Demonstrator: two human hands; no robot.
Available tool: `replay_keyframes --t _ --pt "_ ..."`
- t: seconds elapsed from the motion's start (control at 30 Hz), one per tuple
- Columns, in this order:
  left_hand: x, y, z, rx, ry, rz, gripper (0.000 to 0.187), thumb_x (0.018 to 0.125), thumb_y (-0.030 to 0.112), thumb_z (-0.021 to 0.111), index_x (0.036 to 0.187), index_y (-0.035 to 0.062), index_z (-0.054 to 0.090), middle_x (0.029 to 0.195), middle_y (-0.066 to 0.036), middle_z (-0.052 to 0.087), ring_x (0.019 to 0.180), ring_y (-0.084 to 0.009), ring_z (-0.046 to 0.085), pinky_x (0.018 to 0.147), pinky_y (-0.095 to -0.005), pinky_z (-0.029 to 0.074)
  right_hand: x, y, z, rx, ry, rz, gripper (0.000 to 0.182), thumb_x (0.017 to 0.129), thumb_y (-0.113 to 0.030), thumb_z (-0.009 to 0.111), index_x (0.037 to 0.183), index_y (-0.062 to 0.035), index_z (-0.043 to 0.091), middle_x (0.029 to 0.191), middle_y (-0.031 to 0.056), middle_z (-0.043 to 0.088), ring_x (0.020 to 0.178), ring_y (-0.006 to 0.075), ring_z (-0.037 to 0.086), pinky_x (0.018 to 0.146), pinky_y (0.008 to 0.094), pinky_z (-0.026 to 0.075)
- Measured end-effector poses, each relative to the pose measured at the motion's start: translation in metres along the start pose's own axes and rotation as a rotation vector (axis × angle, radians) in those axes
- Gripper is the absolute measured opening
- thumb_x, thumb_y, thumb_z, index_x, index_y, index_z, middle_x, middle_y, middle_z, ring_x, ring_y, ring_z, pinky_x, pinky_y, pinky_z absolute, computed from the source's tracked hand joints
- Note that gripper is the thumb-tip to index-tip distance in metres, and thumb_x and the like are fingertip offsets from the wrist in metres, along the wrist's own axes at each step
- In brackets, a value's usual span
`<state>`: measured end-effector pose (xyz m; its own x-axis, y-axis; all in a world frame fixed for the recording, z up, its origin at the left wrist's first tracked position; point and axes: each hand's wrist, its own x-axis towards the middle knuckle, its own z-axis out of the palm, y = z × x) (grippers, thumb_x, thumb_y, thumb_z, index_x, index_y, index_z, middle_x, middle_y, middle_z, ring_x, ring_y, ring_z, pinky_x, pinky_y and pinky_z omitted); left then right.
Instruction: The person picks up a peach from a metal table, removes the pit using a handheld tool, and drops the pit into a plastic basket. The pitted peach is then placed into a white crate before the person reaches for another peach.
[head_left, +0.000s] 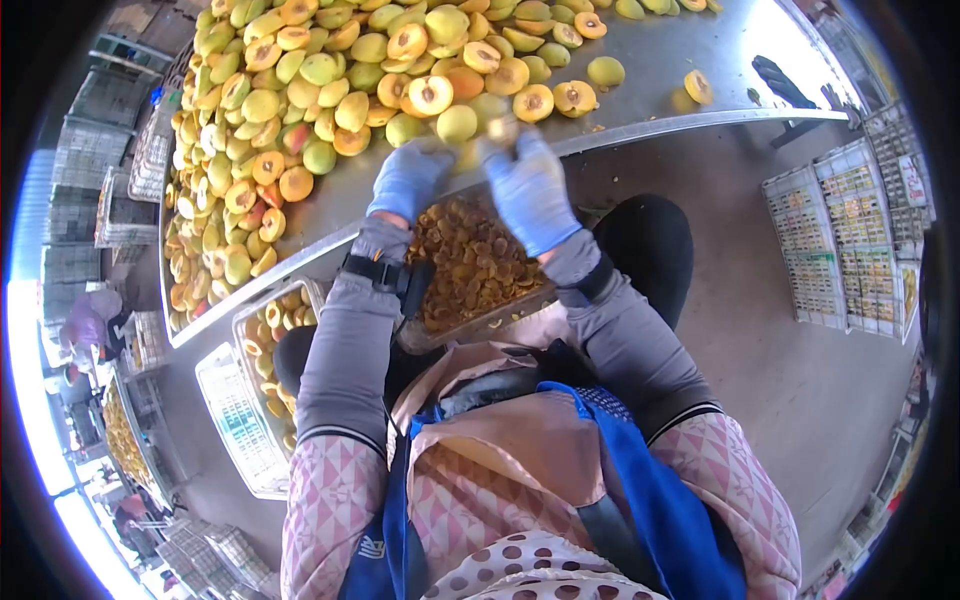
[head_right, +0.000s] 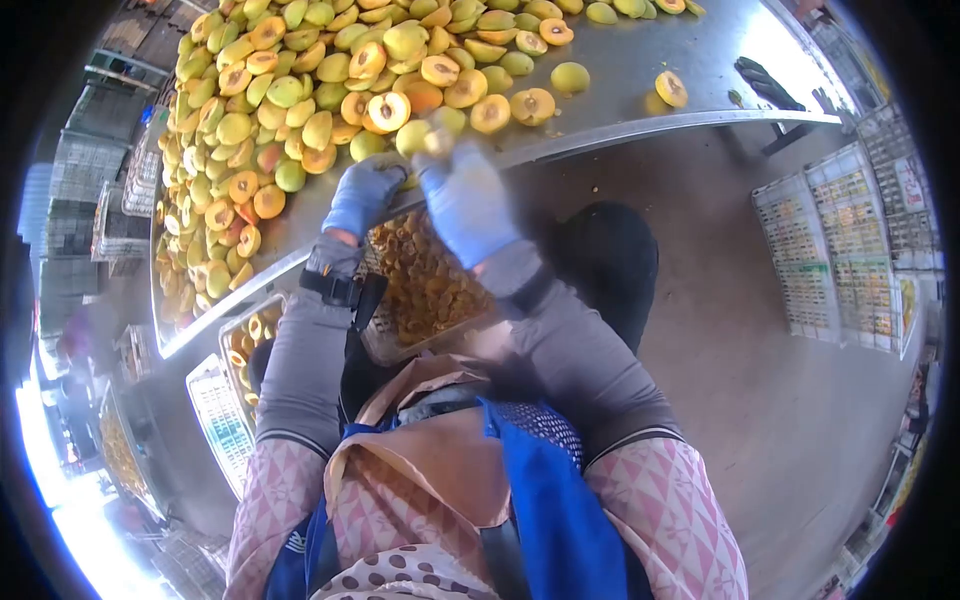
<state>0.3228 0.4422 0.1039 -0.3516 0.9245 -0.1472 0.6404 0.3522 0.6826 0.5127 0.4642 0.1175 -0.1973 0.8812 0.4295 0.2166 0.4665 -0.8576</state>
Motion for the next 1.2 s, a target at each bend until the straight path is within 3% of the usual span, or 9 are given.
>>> replay_keyframes --t 0.1,0.2,0.23,0.33,0.47,0.63,0.83,1.13,1.2 --pt "-0.010 0.030 -0.004 0.009 -0.037 -0.027 0.028 0.087 0.025 0.065 0.107 0.0064 0.071 0.086 -0.012 0.072 0.076 -0.0184 0.068 0.073 -0.0320 0.053 0.006 -0.017 -0.018 0.582 -0.052 0.505 0.024 0.095 -0.032 0.064 0.090 -0.0106 0.053 0.059 -0.0034 0.050 0.038 0.0048 0.041 0.034 0.0216 0.032" --pt "-0.003 0.012 -0.004 0.501 0.291 0.515 0.029 0.086 0.025 0.065 0.107 0.0050 0.070 0.081 -0.011 0.070 0.070 -0.0175 0.065 0.070 -0.0317 0.052 0.001 -0.022 -0.026 0.574 -0.088 0.555 0.024 0.095 -0.031 0.064 0.091 -0.0099 0.053 0.058 -0.0026 0.051 0.039 0.0063 0.044 0.034 0.0225 0.033" --pt "0.008 0.006 -0.018 0.232 0.187 0.026 0.034 0.084 0.036 0.063 0.105 0.0108 0.072 0.102 -0.016 0.071 0.098 -0.0323 0.066 0.082 -0.0421 0.053 0.001 -0.026 -0.030 0.590 -0.092 0.559 0.024 0.095 -0.031 0.064 0.091 -0.0099 0.054 0.058 -0.0025 0.051 0.039 0.0064 0.044 0.034 0.0228 0.034" --pt "0.006 -0.016 -0.044 0.201 0.069 -0.006 0.030 0.082 0.025 0.067 0.107 0.0091 0.070 0.093 -0.017 0.070 0.078 -0.0293 0.069 0.074 -0.0348 0.053 -0.003 -0.030 -0.039 0.598 -0.111 0.558 0.025 0.095 -0.032 0.064 0.092 -0.0095 0.054 0.059 -0.0022 0.051 0.039 0.0067 0.045 0.035 0.0232 0.035" --pt "0.007 -0.005 -0.037 0.547 -0.171 -0.004 0.037 0.075 0.028 0.070 0.109 0.0141 0.069 0.113 -0.018 0.067 0.107 -0.0345 0.062 0.091 -0.0415 0.049 -0.003 -0.022 -0.030 0.534 -0.144 0.478 0.025 0.095 -0.031 0.064 0.093 -0.0082 0.054 0.060 -0.0015 0.052 0.040 0.0070 0.046 0.036 0.0226 0.035" --pt "0.012 -0.030 -0.043 0.625 -0.104 0.008 0.020 0.075 0.015 0.064 0.092 0.0079 0.072 0.096 -0.016 0.071 0.091 -0.0341 0.068 0.083 -0.0395 0.053 0.003 -0.043 -0.046 0.682 -0.127 0.519 0.026 0.095 -0.030 0.064 0.090 -0.0061 0.055 0.059 -0.0006 0.053 0.041 0.0074 0.047 0.037 0.0229 0.036" --pt "-0.049 0.024 -0.074 -0.009 -0.077 -0.020 0.021 0.083 0.007 0.063 0.102 -0.0008 0.069 0.093 -0.009 0.073 0.083 -0.0137 0.066 0.075 -0.0257 0.052 0.001 -0.043 -0.061 0.822 -0.125 0.514 0.028 0.095 -0.031 0.064 0.100 -0.0036 0.060 0.059 0.0012 0.053 0.042 0.0082 0.047 0.038 0.0227 0.036" --pt "0.018 0.008 -0.021 0.515 -0.127 0.328 0.062 0.088 0.063 0.056 0.100 0.0032 0.070 0.095 -0.023 0.069 0.093 -0.0394 0.065 0.079 -0.0448 0.050 0.002 -0.042 -0.069 0.854 -0.100 0.473 0.021 0.095 -0.025 0.064 0.094 -0.0056 0.057 0.063 -0.0020 0.053 0.046 0.0048 0.046 0.041 0.0205 0.036" --pt "0.012 0.031 -0.002 0.432 -0.159 0.157 0.065 0.087 0.063 0.057 0.099 0.0003 0.069 0.093 -0.024 0.068 0.092 -0.0402 0.065 0.078 -0.0453 0.050 0.002 -0.043 -0.072 0.811 -0.094 0.475 0.023 0.096 -0.027 0.063 0.093 -0.0057 0.056 0.061 -0.0013 0.052 0.044 0.0060 0.045 0.039 0.0209 0.035"
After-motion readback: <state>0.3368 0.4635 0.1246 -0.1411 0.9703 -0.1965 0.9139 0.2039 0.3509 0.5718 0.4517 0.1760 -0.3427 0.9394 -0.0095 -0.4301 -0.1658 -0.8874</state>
